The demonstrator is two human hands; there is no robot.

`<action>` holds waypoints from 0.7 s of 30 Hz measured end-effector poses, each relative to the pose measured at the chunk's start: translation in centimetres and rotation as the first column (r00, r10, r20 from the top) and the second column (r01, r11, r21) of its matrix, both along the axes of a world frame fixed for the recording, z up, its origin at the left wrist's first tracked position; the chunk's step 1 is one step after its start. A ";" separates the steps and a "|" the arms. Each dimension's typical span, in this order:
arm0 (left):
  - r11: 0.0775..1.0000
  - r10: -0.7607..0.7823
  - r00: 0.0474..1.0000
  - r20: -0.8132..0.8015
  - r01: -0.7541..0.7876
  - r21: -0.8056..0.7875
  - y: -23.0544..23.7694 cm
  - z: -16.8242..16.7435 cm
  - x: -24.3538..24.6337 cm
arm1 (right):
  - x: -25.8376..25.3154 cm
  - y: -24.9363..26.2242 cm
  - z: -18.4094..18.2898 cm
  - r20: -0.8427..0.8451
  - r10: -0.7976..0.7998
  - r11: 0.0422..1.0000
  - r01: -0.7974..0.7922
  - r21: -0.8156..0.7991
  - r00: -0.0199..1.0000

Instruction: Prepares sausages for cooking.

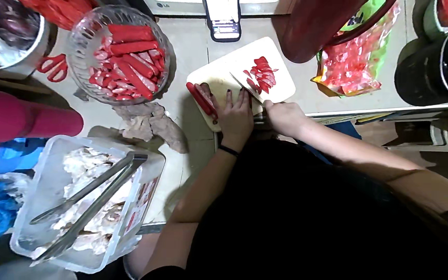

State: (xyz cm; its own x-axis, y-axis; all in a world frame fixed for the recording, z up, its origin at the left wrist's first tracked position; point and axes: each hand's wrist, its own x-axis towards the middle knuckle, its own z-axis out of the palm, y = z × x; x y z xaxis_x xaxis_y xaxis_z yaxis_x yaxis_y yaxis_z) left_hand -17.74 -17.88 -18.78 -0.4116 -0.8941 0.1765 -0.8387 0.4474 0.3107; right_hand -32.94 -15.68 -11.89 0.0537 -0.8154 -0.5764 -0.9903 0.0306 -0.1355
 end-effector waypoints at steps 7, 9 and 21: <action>0.999 0.014 1.000 0.009 -0.015 0.031 0.1 0.0 -0.1 | -0.5 0.6 1.2 -0.046 0.007 1.000 -0.007 0.017 0.999; 0.999 0.013 1.000 0.023 -0.014 0.034 0.1 0.1 -0.2 | -0.1 0.8 1.2 -0.045 0.020 1.000 -0.020 0.015 0.999; 0.991 -0.124 0.992 -0.027 0.125 0.045 1.7 0.2 1.3 | 0.1 0.0 0.0 -0.003 0.024 1.000 -0.024 0.017 1.000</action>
